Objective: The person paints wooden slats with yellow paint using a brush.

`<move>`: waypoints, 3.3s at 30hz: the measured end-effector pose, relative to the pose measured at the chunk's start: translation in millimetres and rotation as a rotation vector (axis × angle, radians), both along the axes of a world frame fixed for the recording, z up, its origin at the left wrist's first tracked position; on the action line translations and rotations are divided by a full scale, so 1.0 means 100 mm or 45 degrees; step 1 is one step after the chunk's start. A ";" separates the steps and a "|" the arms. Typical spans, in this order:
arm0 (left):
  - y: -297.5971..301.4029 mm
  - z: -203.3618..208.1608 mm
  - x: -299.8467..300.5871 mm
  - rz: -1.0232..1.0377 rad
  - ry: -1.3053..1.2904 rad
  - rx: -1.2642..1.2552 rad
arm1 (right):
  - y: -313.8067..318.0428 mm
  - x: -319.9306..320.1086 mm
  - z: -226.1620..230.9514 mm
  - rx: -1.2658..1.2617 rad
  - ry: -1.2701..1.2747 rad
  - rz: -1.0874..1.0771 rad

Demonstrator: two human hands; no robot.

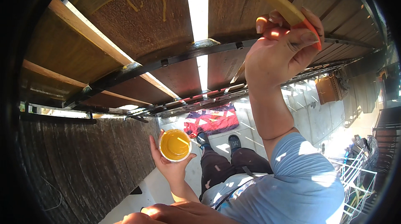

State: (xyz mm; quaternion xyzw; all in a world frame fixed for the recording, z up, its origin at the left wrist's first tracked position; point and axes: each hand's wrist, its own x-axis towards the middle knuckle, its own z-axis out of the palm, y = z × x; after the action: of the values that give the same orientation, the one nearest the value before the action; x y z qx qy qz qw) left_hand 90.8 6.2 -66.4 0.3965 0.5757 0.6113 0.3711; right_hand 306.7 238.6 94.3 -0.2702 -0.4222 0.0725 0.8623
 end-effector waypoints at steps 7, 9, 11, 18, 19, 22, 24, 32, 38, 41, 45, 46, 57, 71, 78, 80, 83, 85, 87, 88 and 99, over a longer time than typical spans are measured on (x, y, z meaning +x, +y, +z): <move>0.01 0.05 -0.02 -0.012 -0.053 -0.022 | -0.15 -0.11 -0.18 0.136 0.067 0.357; 0.00 0.02 -0.04 -0.012 -0.031 -0.027 | -0.13 -0.31 -0.23 0.090 -0.066 0.525; -0.02 -0.01 -0.08 -0.007 -0.010 -0.033 | -0.10 -0.52 -0.27 0.085 -0.123 0.479; -0.04 -0.08 -0.19 0.026 -0.021 -0.060 | 0.09 -0.72 -0.25 0.095 -0.213 0.438; -0.03 -0.08 -0.20 0.026 -0.009 -0.061 | 0.10 -0.71 -0.24 0.086 -0.242 0.450; 0.02 -0.08 -0.24 0.033 -0.051 -0.077 | 0.15 -0.76 -0.25 0.108 -0.215 0.367; 0.07 -0.07 -0.27 0.027 -0.027 -0.074 | 0.16 -0.74 -0.27 0.093 -0.224 0.378; 0.42 -0.01 -0.30 0.038 -0.038 0.026 | 0.20 -0.64 -0.25 0.074 -0.170 0.509; 0.48 0.03 -0.31 0.070 -0.065 0.076 | 0.28 -0.51 -0.30 0.109 0.058 0.483; 0.43 0.02 -0.32 0.109 -0.045 0.057 | 0.26 -0.46 -0.35 0.144 0.045 0.630; 0.33 0.01 -0.34 0.151 -0.035 0.006 | 0.25 -0.38 -0.38 0.166 -0.099 0.651; 0.31 -0.01 -0.35 0.150 -0.033 0.009 | 0.21 -0.42 -0.36 0.121 -0.051 0.577; 0.13 -0.02 -0.36 0.160 0.016 0.013 | 0.27 -0.53 -0.21 0.051 -0.116 0.478; 0.12 -0.05 -0.38 0.096 -0.048 -0.015 | 0.25 -0.48 -0.22 0.112 -0.216 0.184; 0.13 -0.04 -0.37 0.059 -0.027 -0.016 | 0.10 -0.18 -0.14 0.173 -0.450 0.070; 0.13 -0.06 -0.38 0.032 0.000 -0.013 | 0.06 -0.13 -0.14 0.145 -0.282 0.023; 0.13 -0.05 -0.35 0.019 0.009 -0.015 | 0.01 -0.05 -0.17 0.107 -0.228 -0.011; 0.11 -0.05 -0.34 0.036 -0.011 -0.020 | -0.06 0.01 -0.18 0.085 -0.184 -0.005; 0.09 -0.06 -0.34 0.023 0.001 -0.016 | -0.11 0.02 -0.17 0.064 -0.140 0.001; 0.09 -0.05 -0.33 0.025 0.003 -0.014 | -0.14 0.02 -0.16 0.070 -0.079 0.014; 0.03 -0.01 -0.35 0.023 0.073 -0.056 | -0.18 -0.33 -0.18 0.126 0.060 0.766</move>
State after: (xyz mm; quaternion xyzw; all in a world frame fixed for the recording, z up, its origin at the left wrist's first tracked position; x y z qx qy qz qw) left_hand 55.5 9.1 -67.2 0.4003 0.6031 0.5902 0.3574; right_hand 274.0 221.0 76.2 -0.0888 -0.4662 0.3102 0.8237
